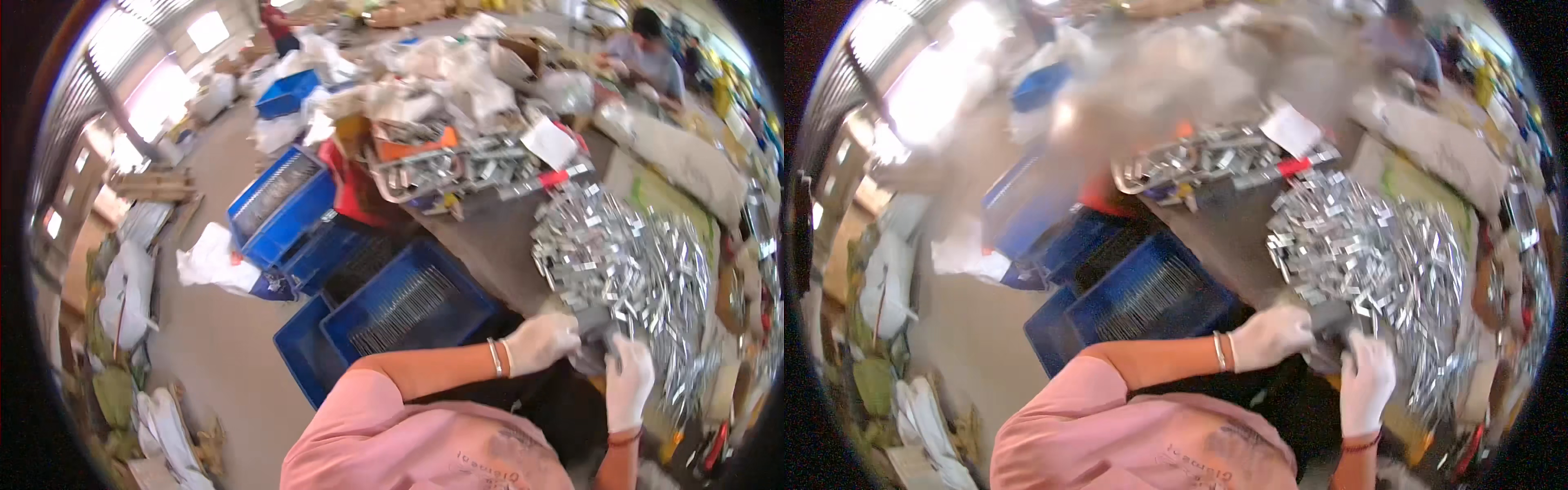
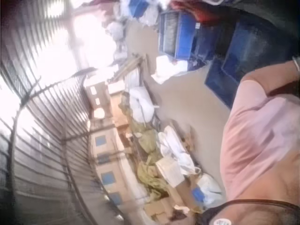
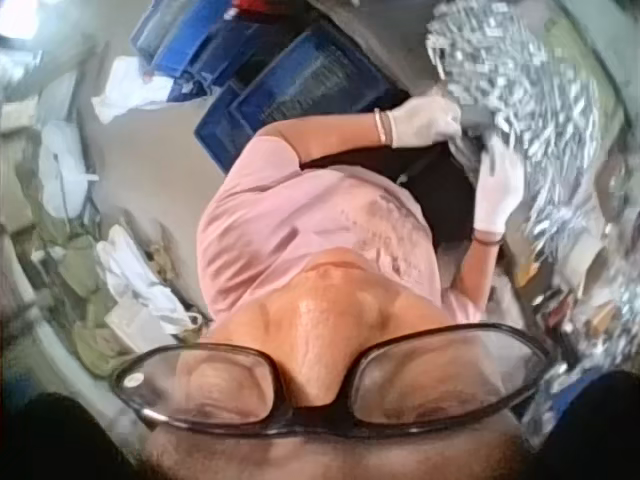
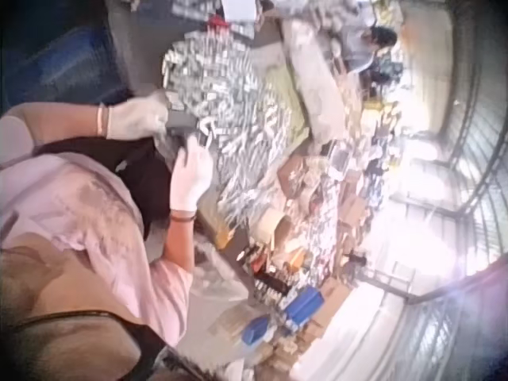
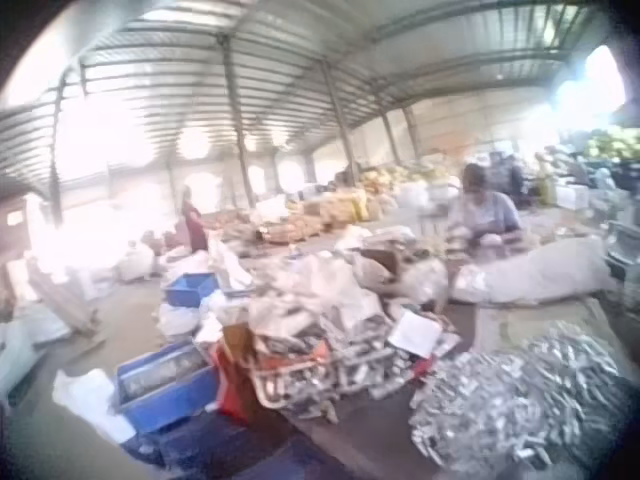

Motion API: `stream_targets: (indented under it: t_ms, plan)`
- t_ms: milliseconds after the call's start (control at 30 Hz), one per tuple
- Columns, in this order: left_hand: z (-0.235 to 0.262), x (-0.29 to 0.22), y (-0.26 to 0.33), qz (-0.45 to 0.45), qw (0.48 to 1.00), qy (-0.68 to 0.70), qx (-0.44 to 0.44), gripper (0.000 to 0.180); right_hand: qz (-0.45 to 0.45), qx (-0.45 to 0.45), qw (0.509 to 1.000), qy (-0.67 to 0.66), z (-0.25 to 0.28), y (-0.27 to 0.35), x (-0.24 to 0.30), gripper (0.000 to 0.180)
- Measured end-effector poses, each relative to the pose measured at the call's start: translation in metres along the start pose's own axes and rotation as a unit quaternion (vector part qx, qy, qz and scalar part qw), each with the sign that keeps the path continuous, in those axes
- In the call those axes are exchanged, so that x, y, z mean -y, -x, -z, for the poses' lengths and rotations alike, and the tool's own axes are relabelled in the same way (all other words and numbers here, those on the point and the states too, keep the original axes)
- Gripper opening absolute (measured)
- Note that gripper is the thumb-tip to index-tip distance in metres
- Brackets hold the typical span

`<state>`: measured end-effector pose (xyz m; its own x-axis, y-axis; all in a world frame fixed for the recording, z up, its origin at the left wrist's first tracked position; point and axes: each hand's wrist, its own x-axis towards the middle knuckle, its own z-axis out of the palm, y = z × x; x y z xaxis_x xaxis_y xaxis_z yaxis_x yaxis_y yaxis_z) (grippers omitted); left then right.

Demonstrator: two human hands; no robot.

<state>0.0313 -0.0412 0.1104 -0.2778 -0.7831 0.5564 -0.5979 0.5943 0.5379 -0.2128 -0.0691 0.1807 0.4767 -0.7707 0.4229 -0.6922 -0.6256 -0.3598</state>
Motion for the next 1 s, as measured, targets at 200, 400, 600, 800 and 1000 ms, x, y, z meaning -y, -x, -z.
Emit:
stream_targets:
  t_ms: [200,400,600,800,1000]
  plan:
    - [0.006,0.006,-0.004,-0.001,0.998,-0.047,0.036,0.008,-0.003,0.068,0.997,0.047,-0.003,0.002,-0.031,0.030]
    - [-0.002,0.000,-0.001,0.042,0.998,-0.004,0.047,0.017,-0.047,0.077,0.995,0.035,-0.002,0.018,-0.028,0.040]
    - [0.001,0.000,-0.004,0.022,0.999,-0.011,0.026,0.020,-0.093,0.063,0.992,-0.053,0.025,0.032,-0.002,0.053]
    - [-0.002,0.002,-0.005,0.020,0.999,-0.009,0.023,0.021,-0.031,0.109,0.993,0.027,0.027,0.037,0.017,0.053]
    - [-0.004,0.008,-0.002,0.022,0.999,0.016,0.034,0.021,-0.016,0.055,0.998,0.027,0.024,0.041,0.015,0.057]
